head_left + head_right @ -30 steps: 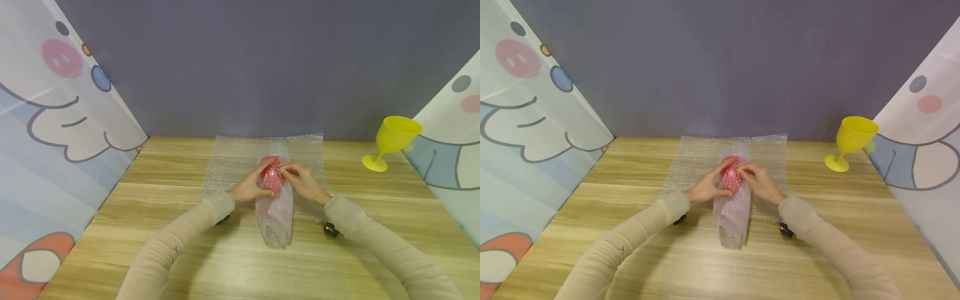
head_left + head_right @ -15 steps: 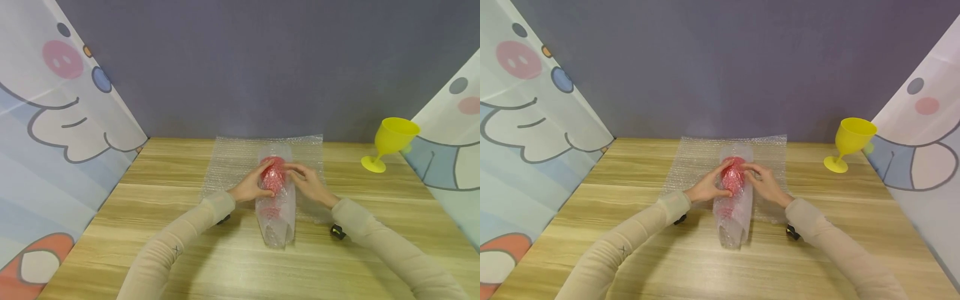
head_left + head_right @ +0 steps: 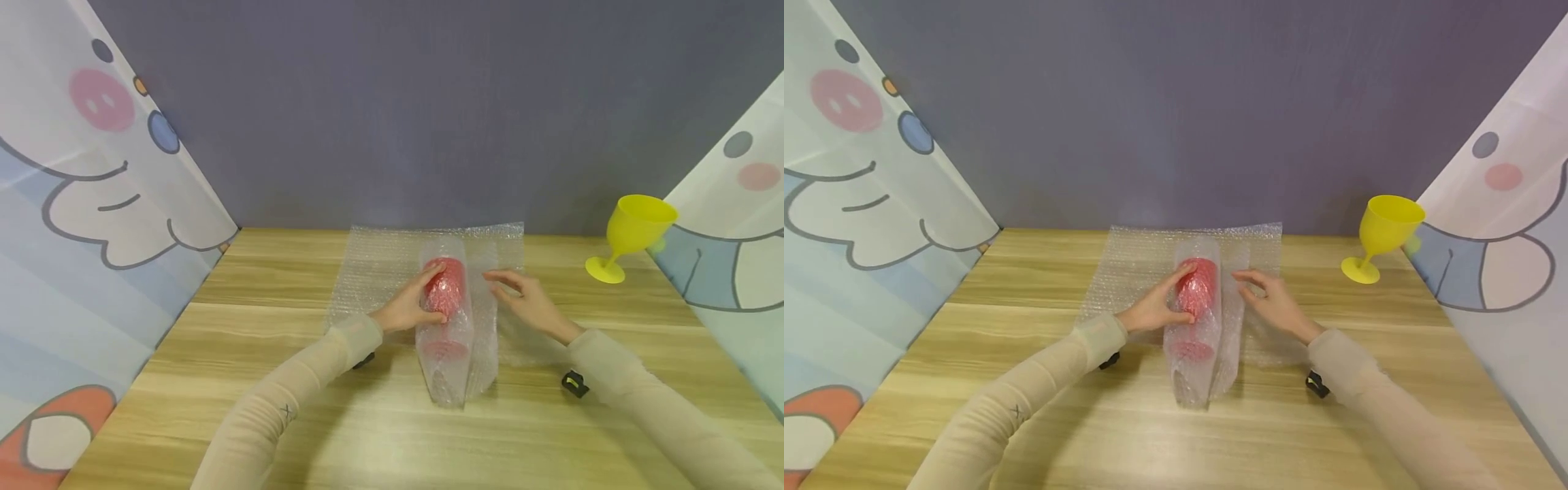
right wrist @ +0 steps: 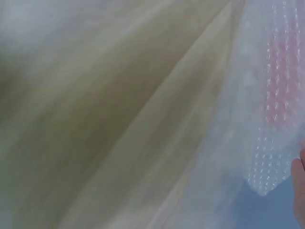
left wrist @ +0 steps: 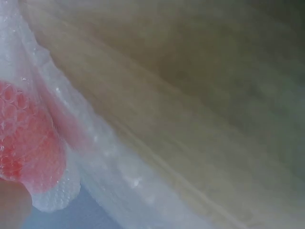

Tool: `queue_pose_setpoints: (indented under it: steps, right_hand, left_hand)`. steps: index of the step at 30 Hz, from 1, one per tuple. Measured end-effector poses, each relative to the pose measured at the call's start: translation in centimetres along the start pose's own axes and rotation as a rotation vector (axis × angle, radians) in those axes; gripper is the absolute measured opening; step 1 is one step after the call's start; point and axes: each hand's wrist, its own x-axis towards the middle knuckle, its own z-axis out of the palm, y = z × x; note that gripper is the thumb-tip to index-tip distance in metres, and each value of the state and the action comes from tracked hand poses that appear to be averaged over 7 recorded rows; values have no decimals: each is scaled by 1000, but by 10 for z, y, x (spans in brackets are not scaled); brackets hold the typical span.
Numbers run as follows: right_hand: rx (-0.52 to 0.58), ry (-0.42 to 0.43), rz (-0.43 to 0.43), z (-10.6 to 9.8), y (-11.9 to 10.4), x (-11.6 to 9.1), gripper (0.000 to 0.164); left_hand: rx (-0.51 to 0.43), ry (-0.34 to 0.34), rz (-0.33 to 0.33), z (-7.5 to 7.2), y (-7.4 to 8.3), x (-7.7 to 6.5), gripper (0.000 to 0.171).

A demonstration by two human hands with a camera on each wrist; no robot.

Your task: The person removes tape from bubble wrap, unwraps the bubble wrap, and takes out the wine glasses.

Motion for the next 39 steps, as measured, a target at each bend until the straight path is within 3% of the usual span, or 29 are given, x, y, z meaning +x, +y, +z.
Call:
queue_pose_setpoints:
  steps: [11,20,29,35,39]
  right_hand:
    - [-49,-44,84,-17,14,-23,33]
    - [-231,-45,-14,-23,21,-27,47]
    - [-276,28,-83,-39,-10,-4,44]
    - [-204,-36,-87,-26,-34,7,51]
    - [-188,-127,-45,-13,-37,11,58]
  left_hand:
    - [4,-1,-22,1,1,-2,102]
    - [7,-13,-25,3,1,-2,101]
    - [31,-7,-6,1,3,-1,102]
    - [39,4,-4,-2,4,-1,101]
    - [42,0,-4,-1,3,1,102]
